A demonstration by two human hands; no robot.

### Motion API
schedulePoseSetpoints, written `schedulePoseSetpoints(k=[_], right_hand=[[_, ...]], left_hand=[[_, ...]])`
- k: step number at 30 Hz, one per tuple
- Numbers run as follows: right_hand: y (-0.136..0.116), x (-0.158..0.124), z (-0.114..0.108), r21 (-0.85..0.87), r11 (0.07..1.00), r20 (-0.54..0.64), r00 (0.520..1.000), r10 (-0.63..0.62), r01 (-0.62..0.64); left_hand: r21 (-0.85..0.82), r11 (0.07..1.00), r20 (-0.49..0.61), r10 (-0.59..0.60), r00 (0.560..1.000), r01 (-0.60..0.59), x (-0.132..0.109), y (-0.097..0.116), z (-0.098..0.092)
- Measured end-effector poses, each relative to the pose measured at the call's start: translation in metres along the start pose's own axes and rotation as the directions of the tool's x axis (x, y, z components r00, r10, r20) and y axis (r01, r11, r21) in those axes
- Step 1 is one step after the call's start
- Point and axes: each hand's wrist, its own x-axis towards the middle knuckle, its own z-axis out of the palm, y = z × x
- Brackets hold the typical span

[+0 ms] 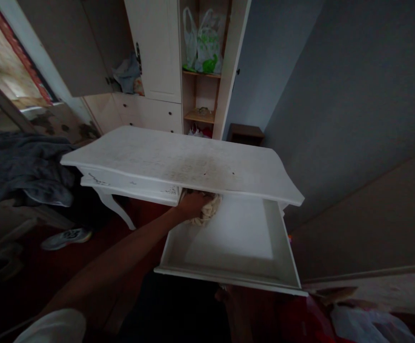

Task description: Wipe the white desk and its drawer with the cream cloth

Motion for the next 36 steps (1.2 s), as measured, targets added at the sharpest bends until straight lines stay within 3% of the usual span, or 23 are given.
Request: schedulePoseSetpoints(k=[4,7,11,15,18,22,28,32,36], right_hand=[[-0.002,-0.001,0.000,0.005,1.000,0.003,1.000,-0.008,0.008],[-0.003,0.002,0.001,0.009,1.000,0.011,1.000,-0.013,0.013],[-0.004,0.005,0.002,0.021,1.000,0.019,1.000,-0.023,0.023],[0.001,0.006,-0.002,0.030,0.999,0.013,1.000,-0.024,0.024],[0.008,0.007,-0.007,0.035,0.999,0.000,1.000,-0.012,0.012],[0.010,0.008,-0.008,0.073,0.997,-0.011,1.000,0.000,0.001],[0.004,0.005,-0.001,0.027,0.999,-0.008,1.000,-0.024,0.024],[0.005,0.004,0.002,0.062,0.997,-0.011,0.999,-0.035,0.036],[0.011,0.006,0.002,-0.049,0.991,-0.060,0.991,-0.124,0.121]], left_hand=[[-0.090,0.985,-0.120,0.137,0.983,-0.148,-0.026,0.003,-0.018],[-0.059,0.986,-0.273,0.133,0.953,-0.155,-0.050,-0.004,-0.035],[-0.085,0.995,-0.374,0.015,0.927,-0.050,-0.072,-0.024,-0.047],[-0.316,0.948,-0.402,-0.160,0.901,0.028,-0.080,-0.044,-0.041],[-0.423,0.905,-0.386,-0.221,0.896,0.041,-0.090,-0.045,-0.034],[-0.434,0.900,-0.298,-0.171,0.939,0.026,-0.121,-0.023,-0.031],[-0.252,0.967,-0.215,-0.098,0.972,0.042,-0.165,0.034,-0.028],[-0.264,0.960,-0.167,0.047,0.985,-0.090,-0.159,0.066,-0.025],[-0.343,0.898,-0.159,0.233,0.959,-0.275,-0.124,0.105,-0.022]])
